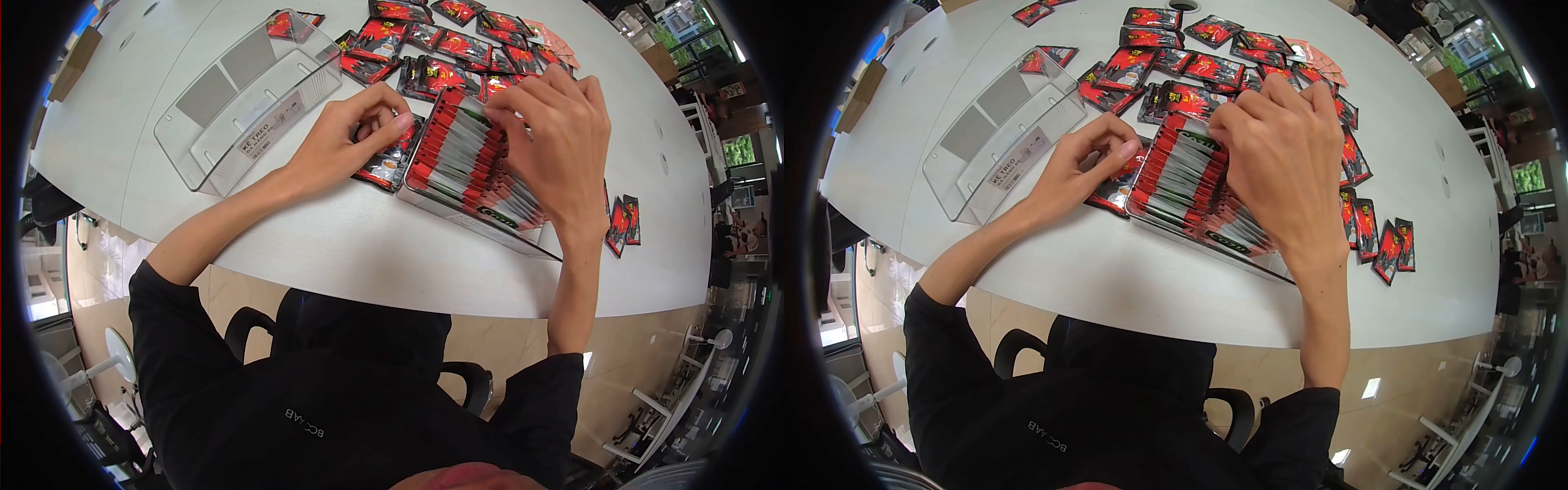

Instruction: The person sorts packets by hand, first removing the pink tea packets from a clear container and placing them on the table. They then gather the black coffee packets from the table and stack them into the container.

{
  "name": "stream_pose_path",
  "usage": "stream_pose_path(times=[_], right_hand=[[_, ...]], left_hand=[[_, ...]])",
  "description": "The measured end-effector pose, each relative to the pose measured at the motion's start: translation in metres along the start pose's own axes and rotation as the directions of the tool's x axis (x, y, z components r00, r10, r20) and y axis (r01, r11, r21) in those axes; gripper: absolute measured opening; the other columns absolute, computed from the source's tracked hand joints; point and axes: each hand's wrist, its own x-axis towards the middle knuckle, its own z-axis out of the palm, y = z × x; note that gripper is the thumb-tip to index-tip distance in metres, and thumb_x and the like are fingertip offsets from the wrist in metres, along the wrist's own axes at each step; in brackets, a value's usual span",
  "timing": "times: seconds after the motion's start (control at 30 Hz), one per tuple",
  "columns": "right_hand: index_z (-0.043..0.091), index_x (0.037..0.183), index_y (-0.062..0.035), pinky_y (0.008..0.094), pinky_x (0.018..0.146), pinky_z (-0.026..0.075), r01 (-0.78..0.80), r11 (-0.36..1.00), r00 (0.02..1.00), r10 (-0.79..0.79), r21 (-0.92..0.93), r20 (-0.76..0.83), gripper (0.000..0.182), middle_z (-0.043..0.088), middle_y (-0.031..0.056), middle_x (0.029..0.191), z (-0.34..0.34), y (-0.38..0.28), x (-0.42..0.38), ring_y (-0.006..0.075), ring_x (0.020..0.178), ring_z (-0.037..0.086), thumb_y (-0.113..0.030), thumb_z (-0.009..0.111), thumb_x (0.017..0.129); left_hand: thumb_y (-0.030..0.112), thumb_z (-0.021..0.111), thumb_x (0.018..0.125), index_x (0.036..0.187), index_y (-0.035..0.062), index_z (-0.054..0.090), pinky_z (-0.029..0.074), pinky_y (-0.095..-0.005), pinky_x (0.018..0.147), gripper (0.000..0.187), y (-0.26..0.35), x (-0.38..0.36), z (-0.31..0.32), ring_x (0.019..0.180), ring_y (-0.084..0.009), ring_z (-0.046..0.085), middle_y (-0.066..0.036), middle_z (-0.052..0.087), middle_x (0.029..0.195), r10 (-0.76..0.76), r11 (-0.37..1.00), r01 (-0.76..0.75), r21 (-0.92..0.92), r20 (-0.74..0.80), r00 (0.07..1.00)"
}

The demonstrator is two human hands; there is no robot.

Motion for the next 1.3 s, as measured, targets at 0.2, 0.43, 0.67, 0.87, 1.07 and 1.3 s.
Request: stream_pose_path(times=[0.2,0.43,0.67,0.87,1.07,1.3], right_hand=[[0.073,0.073,-0.011,0.0357,0.076,0.039,0.016,0.999,1.0,-0.016,0.03,0.007,0.006,0.064,-0.0017,0.068,0.008,0.002,0.0,0.0169,0.077,0.057,-0.014,0.072,0.078],[0.077,0.079,-0.0143,0.0352,0.076,0.038,-0.063,0.988,0.998,0.061,0.139,0.022,0.005,0.061,0.0004,0.063,0.002,0.007,-0.004,0.0173,0.073,0.057,-0.018,0.074,0.078],[0.076,0.086,-0.0201,0.0334,0.074,0.038,-0.098,0.967,0.995,0.102,0.234,-0.004,0.01,0.057,0.0004,0.061,0.006,0.01,-0.007,0.0181,0.067,0.056,-0.018,0.077,0.076],[0.075,0.091,-0.0195,0.0314,0.074,0.037,-0.078,0.955,0.985,0.119,0.285,-0.128,0.011,0.066,-0.003,0.07,-0.003,0.025,-0.006,0.0126,0.062,0.055,-0.019,0.077,0.08],[0.075,0.094,-0.0193,0.0311,0.076,0.038,-0.318,0.947,0.924,0.321,0.05,-0.208,0.008,0.068,-0.0051,0.071,-0.007,0.105,-0.052,0.01,0.062,0.057,-0.019,0.074,0.087],[0.065,0.123,-0.0151,0.0392,0.089,0.044,-0.498,0.865,0.863,0.501,-0.061,0.065,0.033,0.069,0.007,0.11,0.039,0.187,-0.153,0.0232,0.099,0.064,-0.035,0.063,0.096]], left_hand=[[0.022,0.056,0.102,0.106,0.0045,0.059,0.039,-0.0235,0.072,0.018,0.006,-0.002,0.0,0.075,-0.0055,0.047,0.001,0.056,0.082,0.045,0.999,-0.045,0.013,0.01,0.999],[0.023,0.058,0.1,0.128,0.0055,0.055,0.041,-0.0247,0.077,0.034,0.009,-0.003,-0.001,0.077,-0.0076,0.048,0.002,0.052,0.082,0.219,0.975,-0.218,0.039,-0.027,0.975],[0.022,0.055,0.101,0.133,0.0045,0.048,0.041,-0.0253,0.075,0.037,0.001,-0.002,0.004,0.076,-0.0081,0.048,0.0,0.052,0.081,0.242,0.97,-0.241,0.015,-0.025,0.97],[0.02,0.053,0.103,0.123,0.0027,0.048,0.04,-0.0251,0.072,0.027,-0.001,-0.001,0.003,0.073,-0.0083,0.048,0.0,0.052,0.076,0.121,0.984,-0.132,-0.121,-0.097,0.988],[0.016,0.065,0.096,0.113,0.0053,0.054,0.035,-0.0228,0.068,0.022,-0.006,0.003,0.001,0.071,-0.004,0.044,0.005,0.05,0.074,0.033,0.995,-0.047,-0.091,-0.15,0.988],[-0.003,0.073,0.082,0.114,0.0049,0.053,0.035,-0.021,0.076,0.038,-0.014,0.005,-0.001,0.081,-0.0063,0.043,0.003,0.046,0.086,0.04,0.999,-0.04,-0.004,-0.065,0.997]])
